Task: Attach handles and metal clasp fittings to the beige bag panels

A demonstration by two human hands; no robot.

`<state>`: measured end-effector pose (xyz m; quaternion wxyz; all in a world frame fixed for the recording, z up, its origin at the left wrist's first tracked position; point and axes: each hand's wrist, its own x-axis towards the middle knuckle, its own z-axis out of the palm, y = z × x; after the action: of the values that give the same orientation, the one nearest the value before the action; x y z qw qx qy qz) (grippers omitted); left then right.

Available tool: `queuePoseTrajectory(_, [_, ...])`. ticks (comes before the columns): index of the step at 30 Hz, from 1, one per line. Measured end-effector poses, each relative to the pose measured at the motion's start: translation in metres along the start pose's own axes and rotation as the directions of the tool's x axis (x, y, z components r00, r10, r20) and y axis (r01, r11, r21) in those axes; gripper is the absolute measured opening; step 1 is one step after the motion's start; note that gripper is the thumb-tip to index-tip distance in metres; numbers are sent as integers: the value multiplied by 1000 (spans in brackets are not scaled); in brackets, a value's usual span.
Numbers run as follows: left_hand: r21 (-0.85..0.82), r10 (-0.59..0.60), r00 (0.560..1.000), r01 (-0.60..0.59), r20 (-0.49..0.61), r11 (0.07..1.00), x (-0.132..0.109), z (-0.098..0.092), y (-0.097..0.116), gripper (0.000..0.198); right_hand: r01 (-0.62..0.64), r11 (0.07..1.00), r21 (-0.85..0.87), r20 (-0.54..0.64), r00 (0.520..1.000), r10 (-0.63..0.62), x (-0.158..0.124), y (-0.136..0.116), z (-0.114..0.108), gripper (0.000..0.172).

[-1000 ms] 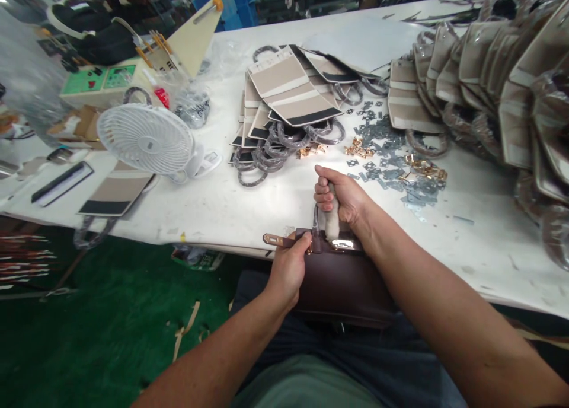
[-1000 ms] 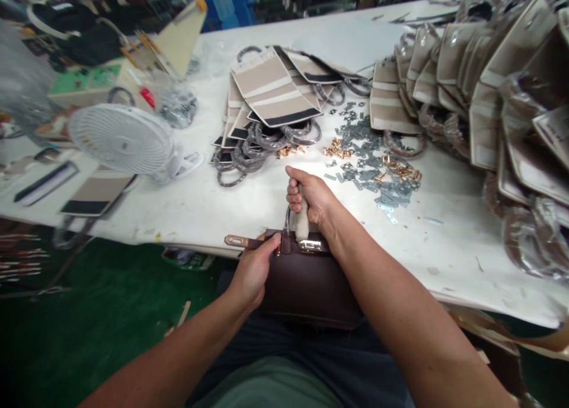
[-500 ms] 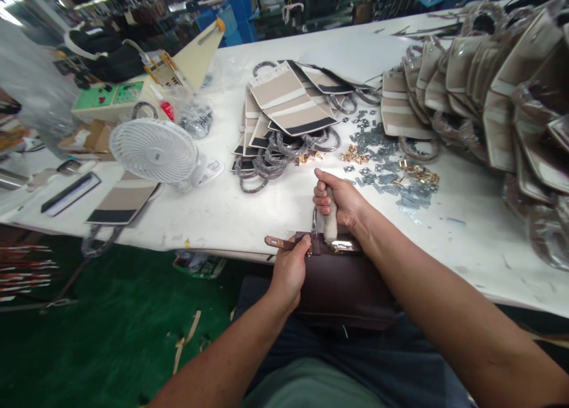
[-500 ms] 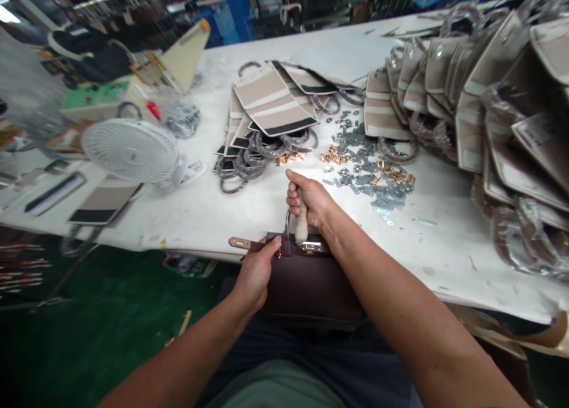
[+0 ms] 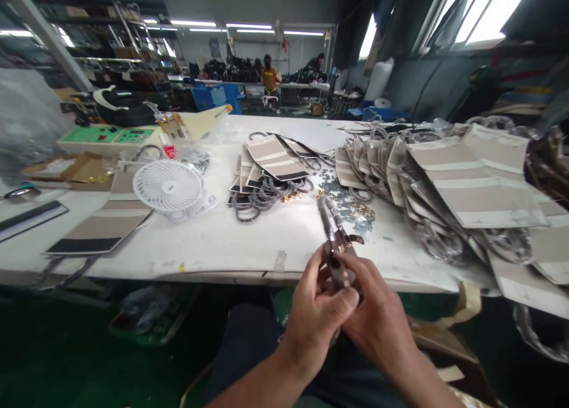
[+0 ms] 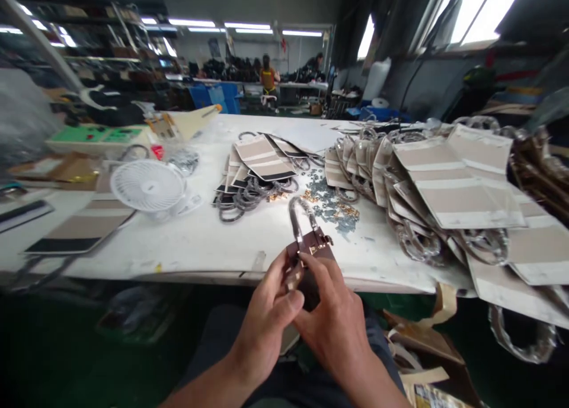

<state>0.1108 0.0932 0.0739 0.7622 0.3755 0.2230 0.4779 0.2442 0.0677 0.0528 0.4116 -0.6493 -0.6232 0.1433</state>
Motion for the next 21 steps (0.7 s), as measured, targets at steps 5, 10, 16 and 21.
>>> queuePoseTrajectory(5, [122, 91, 980, -113, 177, 986, -19, 4, 17, 76, -53, 988, 147, -158, 984, 76, 4, -21, -61, 24])
queuePoseTrajectory(10, [454, 477, 875, -391, -87, 801, 8, -23, 51, 72, -94, 944, 317, -40, 993, 112, 34, -26, -134, 31])
queuePoseTrajectory(16, [407, 327, 942, -329, 77, 852, 15, -46, 90, 61, -123, 917, 379, 321, 947, -5, 90, -39, -149, 33])
queuePoseTrajectory(21, [409, -65, 993, 17, 102, 912, -3, -80, 54, 50, -285, 901, 326, 603, 797, 33, 113, -18, -105, 30])
